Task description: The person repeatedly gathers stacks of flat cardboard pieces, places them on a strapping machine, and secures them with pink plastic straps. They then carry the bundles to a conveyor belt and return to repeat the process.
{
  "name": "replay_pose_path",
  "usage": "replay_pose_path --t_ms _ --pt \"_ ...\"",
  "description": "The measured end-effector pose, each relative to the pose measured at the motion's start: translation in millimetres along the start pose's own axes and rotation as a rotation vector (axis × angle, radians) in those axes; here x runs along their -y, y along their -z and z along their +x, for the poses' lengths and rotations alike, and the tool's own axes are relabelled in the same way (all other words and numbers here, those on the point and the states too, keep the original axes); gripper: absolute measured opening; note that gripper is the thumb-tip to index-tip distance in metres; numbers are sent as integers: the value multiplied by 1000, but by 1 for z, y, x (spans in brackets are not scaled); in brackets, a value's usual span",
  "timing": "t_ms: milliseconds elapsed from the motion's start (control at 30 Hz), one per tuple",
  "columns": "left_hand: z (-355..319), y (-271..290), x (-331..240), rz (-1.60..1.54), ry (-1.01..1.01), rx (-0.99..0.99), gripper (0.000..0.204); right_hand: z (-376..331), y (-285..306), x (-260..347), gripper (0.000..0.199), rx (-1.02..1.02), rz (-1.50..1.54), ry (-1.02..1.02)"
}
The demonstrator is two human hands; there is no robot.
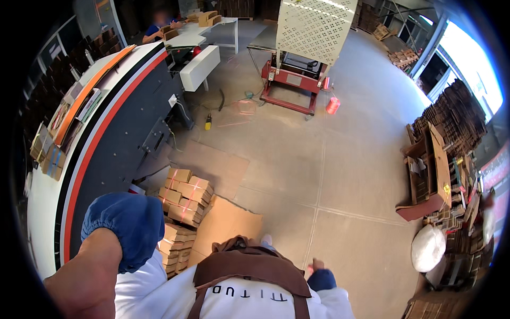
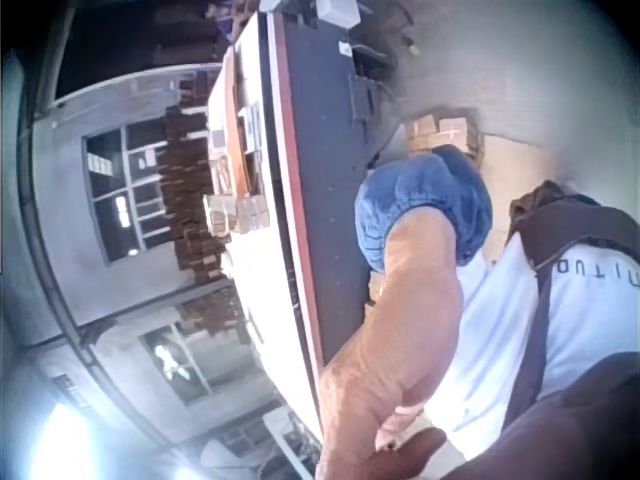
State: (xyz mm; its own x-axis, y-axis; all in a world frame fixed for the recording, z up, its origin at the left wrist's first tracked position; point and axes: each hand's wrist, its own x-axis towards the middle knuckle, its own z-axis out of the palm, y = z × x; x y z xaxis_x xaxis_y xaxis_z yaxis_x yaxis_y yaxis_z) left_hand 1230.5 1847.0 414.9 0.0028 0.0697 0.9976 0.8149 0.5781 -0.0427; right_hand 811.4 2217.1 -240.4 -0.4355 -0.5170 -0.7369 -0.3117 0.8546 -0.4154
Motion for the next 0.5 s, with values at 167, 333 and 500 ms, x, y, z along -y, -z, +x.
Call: replay_pose_path --t_ms 167,333,500 --pt "-29 64 136 213 203 90 21 183 180 335 45 -253 536 210" --pt "-69 149 247 392 367 147 20 235 228 570 43 -120 452 619" --pt "-82 241 371 391 306 139 20 368 264 529 45 -124 303 484"
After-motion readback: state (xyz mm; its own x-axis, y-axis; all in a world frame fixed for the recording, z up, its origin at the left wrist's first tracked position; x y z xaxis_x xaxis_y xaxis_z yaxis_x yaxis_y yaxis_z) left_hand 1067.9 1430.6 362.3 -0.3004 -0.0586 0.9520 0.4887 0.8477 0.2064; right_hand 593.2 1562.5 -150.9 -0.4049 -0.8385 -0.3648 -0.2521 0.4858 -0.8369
